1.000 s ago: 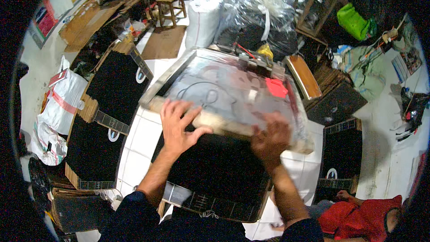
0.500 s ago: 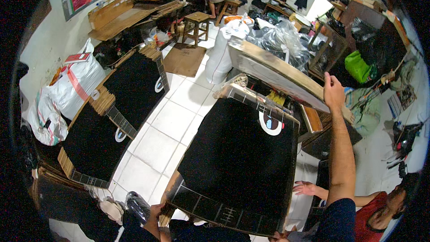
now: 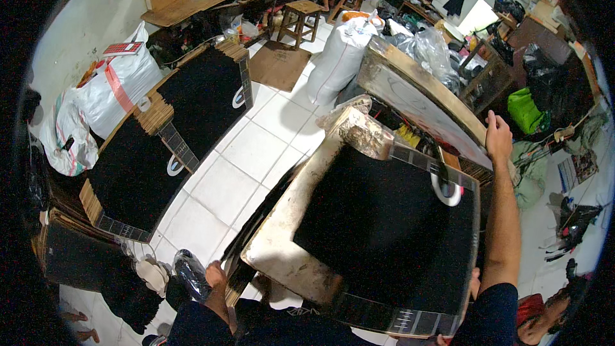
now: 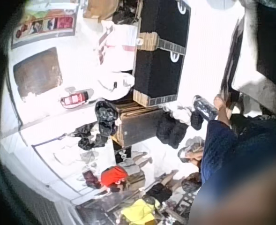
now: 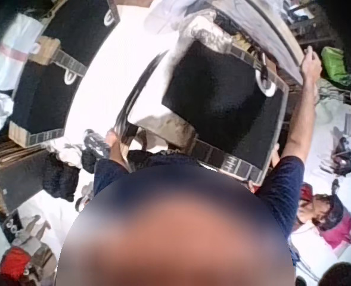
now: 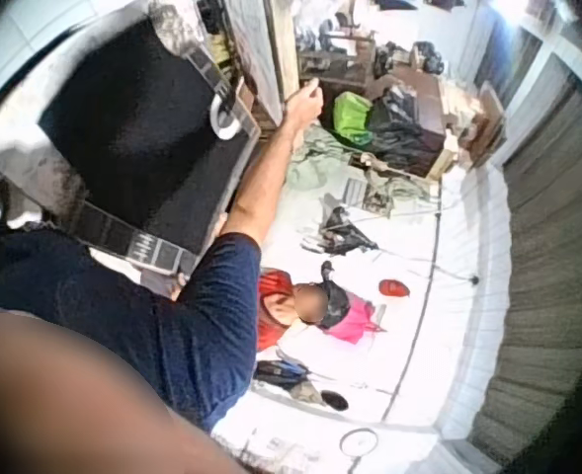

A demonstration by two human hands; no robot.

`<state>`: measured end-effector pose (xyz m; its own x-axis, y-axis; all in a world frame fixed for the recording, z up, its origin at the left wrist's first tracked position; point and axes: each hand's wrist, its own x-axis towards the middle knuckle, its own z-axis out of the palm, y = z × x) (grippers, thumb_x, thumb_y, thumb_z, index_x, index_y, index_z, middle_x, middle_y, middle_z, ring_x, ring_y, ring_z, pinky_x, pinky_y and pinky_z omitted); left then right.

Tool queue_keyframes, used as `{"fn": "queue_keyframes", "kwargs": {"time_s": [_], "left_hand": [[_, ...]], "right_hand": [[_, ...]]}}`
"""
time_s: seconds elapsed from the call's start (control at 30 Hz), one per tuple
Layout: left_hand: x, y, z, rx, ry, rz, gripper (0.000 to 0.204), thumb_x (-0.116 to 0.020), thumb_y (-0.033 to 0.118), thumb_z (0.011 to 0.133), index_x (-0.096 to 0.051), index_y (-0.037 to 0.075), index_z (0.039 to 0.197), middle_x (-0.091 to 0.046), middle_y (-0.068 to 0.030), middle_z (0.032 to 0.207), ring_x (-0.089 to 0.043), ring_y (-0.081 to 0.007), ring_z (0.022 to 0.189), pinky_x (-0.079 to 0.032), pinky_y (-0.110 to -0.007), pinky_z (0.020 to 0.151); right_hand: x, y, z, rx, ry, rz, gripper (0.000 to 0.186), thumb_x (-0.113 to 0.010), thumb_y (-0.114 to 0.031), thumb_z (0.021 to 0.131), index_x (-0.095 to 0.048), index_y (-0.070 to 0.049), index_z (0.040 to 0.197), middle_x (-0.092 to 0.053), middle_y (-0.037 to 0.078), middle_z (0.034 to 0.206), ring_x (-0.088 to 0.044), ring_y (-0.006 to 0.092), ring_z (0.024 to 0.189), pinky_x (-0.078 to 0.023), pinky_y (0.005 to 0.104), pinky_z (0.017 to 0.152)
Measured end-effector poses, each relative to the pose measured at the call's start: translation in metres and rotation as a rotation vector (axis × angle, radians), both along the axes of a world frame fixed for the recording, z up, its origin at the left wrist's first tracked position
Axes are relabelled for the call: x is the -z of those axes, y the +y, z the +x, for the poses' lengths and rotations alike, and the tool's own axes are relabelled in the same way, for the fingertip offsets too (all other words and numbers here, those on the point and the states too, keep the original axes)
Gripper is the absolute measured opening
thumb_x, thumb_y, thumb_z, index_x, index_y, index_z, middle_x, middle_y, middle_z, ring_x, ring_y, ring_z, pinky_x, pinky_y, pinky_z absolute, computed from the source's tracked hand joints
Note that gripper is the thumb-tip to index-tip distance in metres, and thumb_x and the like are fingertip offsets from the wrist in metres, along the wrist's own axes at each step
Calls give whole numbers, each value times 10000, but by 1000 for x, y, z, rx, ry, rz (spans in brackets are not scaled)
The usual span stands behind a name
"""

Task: The person operates a manual screen printing press, repeatedly placing black skateboard decks under a screen, pulling a squeegee across the screen to apply ink, and lifting the screen to reveal the printed logo. The person handles multiple decks one at a time and stacks them nearby.

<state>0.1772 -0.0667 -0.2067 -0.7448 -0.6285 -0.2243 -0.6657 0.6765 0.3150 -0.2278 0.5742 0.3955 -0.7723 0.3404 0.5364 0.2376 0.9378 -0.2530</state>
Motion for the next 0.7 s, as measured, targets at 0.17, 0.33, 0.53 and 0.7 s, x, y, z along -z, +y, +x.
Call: {"fn": "queue_keyframes", "kwargs": {"time_s": [0.17, 0.33, 0.53, 0.7], "left_hand": [[-119, -41, -139, 167, 331, -365, 279, -574, 260, 997, -700, 93, 814, -700, -152, 734, -678, -364, 655, -516, -510, 649], [-314, -98, -201, 137, 354, -583, 301, -654, 339, 954, -726, 111, 772, -726, -168, 774, -719, -384, 710, -556, -495, 626], [-538, -263, -79, 77, 458, -601, 398, -671, 345, 976, -720, -42, 903, -676, -236, 756, -690, -346, 700, -500, -446, 675], [-550, -397, 6, 9, 699, -314, 369, -656, 232, 991, -622, -69, 778, -496, 16, 647, -425, -121, 653, -378, -394, 589]], "right_hand": [[-4, 0, -3, -15, -21, 23, 565, -471, -576, 1014, -744, -84, 1066, -738, 188, 1009, -689, 405, 1010, -504, 464, 870], [-9, -4, -3, 28, -51, 11, 541, -480, -562, 1000, -732, -104, 1140, -728, 211, 1123, -667, 434, 1100, -512, 492, 916], [-14, -7, -6, 63, -53, -11, 527, -462, -554, 998, -730, -163, 1228, -715, 199, 1218, -656, 422, 1165, -511, 500, 992], [-22, -7, -13, 77, -72, -12, 525, -457, -546, 998, -723, -176, 1258, -707, 205, 1244, -659, 414, 1171, -509, 502, 1007]]}}
